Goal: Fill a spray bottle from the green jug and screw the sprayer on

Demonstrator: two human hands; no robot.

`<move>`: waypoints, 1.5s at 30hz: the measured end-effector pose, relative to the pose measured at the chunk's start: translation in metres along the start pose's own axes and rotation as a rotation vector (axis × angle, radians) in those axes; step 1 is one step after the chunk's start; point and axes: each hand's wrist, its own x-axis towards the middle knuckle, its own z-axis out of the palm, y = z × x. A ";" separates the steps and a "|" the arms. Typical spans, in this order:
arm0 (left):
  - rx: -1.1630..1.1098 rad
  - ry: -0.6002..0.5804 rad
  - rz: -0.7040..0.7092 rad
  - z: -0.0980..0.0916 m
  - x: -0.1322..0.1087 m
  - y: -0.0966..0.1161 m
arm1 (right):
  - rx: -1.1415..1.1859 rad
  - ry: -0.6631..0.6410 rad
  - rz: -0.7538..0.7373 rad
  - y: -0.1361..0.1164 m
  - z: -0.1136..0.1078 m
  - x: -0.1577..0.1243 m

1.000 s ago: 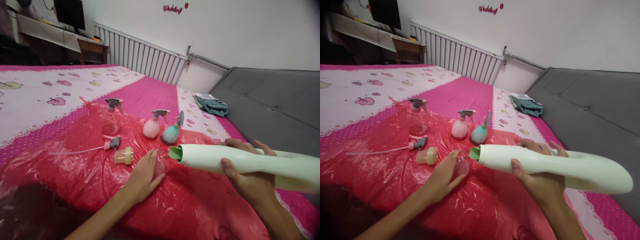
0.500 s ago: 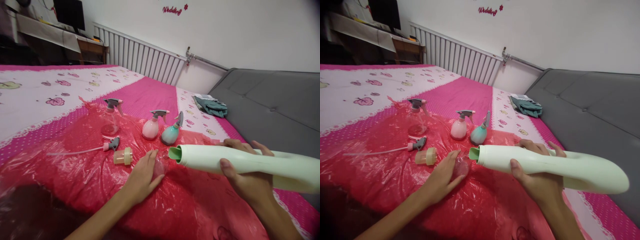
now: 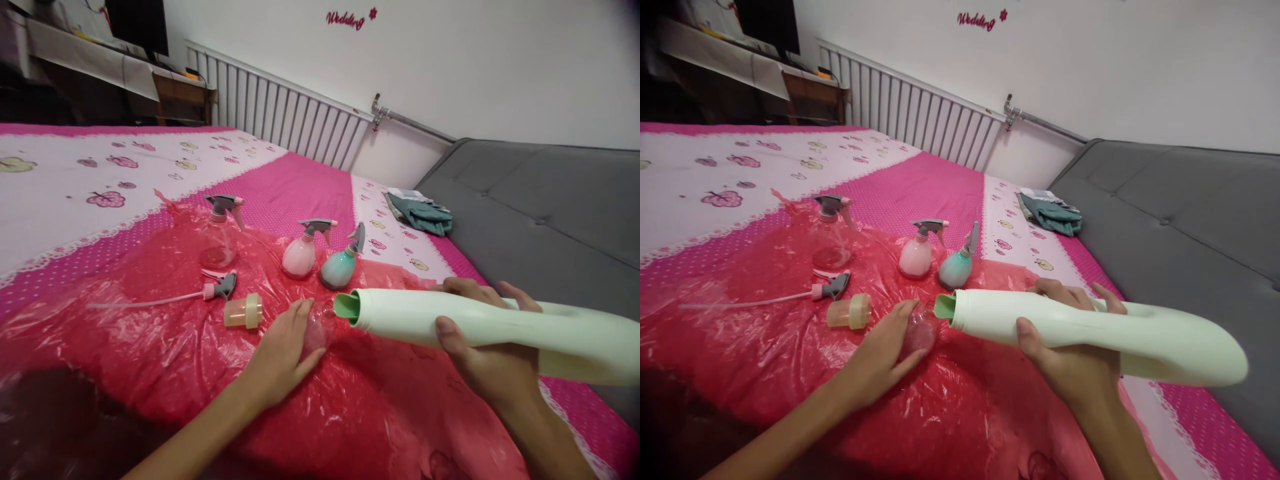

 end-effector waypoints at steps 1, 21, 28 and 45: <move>-0.007 0.005 -0.001 0.000 0.000 0.000 | 0.002 0.006 0.009 -0.001 0.000 0.000; 0.006 -0.016 -0.005 -0.003 0.001 0.003 | 0.002 0.005 -0.003 0.000 0.000 0.002; 0.006 -0.014 -0.012 -0.003 0.002 0.004 | -0.005 0.008 -0.003 0.000 0.001 0.002; -0.001 -0.012 -0.013 0.001 -0.001 0.001 | 0.009 0.030 0.033 -0.009 -0.001 0.002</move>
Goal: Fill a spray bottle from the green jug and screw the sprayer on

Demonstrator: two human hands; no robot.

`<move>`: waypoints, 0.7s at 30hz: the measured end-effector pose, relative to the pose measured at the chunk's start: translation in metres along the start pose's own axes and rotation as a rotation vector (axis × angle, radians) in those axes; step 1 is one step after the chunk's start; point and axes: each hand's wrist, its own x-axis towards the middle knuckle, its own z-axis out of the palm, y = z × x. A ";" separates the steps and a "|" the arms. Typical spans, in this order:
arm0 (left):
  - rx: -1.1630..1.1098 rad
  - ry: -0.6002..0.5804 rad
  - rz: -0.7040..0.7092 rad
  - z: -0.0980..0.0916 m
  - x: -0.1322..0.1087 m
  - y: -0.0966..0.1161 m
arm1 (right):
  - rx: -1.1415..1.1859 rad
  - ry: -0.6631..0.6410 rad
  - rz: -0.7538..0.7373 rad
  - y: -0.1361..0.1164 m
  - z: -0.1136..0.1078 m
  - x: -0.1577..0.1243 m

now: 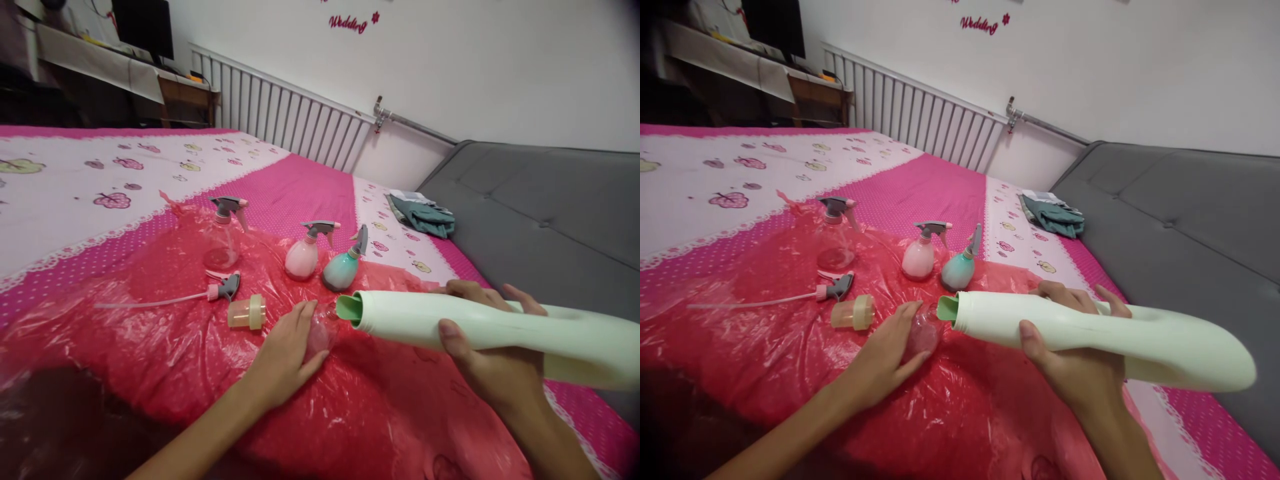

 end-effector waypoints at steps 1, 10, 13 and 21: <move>-0.003 -0.001 -0.001 0.000 0.000 0.000 | 0.003 0.001 0.002 0.000 0.000 0.000; -0.024 0.000 -0.007 -0.002 0.000 0.000 | 0.003 0.004 0.002 0.001 -0.001 0.000; -0.014 -0.005 -0.008 -0.002 0.001 0.000 | -0.006 0.002 -0.003 0.002 0.000 0.000; -0.018 0.024 0.009 -0.003 0.002 0.002 | -0.026 0.010 -0.016 0.001 -0.001 0.002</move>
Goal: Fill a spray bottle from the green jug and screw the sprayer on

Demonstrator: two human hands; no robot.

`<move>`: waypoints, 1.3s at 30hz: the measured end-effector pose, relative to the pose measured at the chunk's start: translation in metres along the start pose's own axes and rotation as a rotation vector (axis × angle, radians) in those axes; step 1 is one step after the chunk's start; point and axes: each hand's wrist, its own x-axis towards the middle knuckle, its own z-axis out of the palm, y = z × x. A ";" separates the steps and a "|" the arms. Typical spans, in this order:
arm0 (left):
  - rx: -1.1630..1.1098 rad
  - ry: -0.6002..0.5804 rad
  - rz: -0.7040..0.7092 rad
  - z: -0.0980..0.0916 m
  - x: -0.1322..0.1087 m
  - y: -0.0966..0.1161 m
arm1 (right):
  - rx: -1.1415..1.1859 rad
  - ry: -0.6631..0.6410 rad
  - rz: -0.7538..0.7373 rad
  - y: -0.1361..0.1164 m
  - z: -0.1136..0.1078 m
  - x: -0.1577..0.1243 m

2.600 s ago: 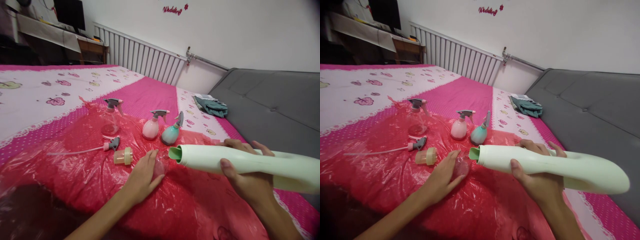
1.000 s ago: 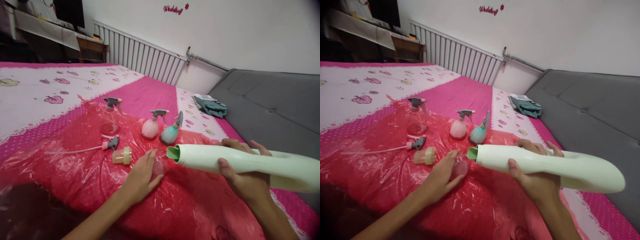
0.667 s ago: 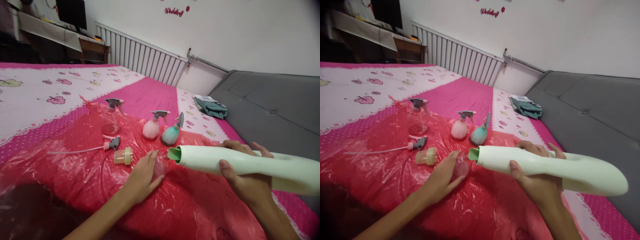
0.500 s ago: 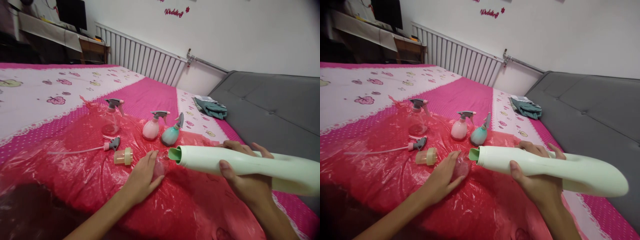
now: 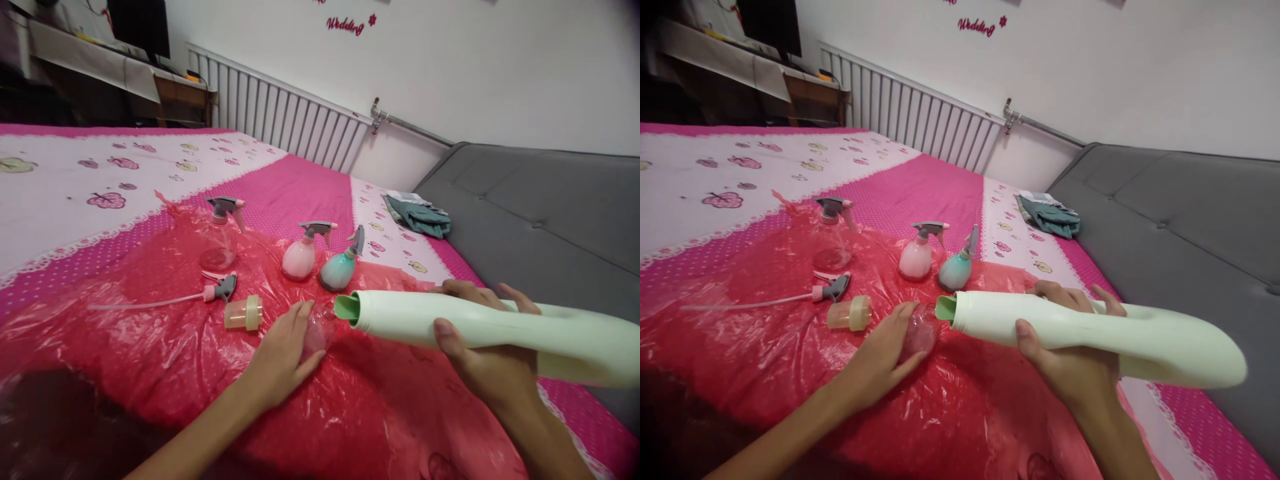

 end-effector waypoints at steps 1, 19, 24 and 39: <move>0.003 -0.001 0.005 -0.001 0.000 0.000 | -0.004 0.001 -0.005 0.000 0.000 0.000; 0.015 -0.020 -0.002 0.001 -0.001 -0.001 | 0.013 -0.012 0.019 0.001 0.002 0.000; 0.004 -0.025 -0.020 0.000 0.000 0.000 | 0.019 -0.033 -0.005 0.005 0.003 -0.003; -0.103 -0.063 -0.074 -0.010 0.006 -0.001 | 0.383 0.004 0.436 -0.011 0.023 -0.022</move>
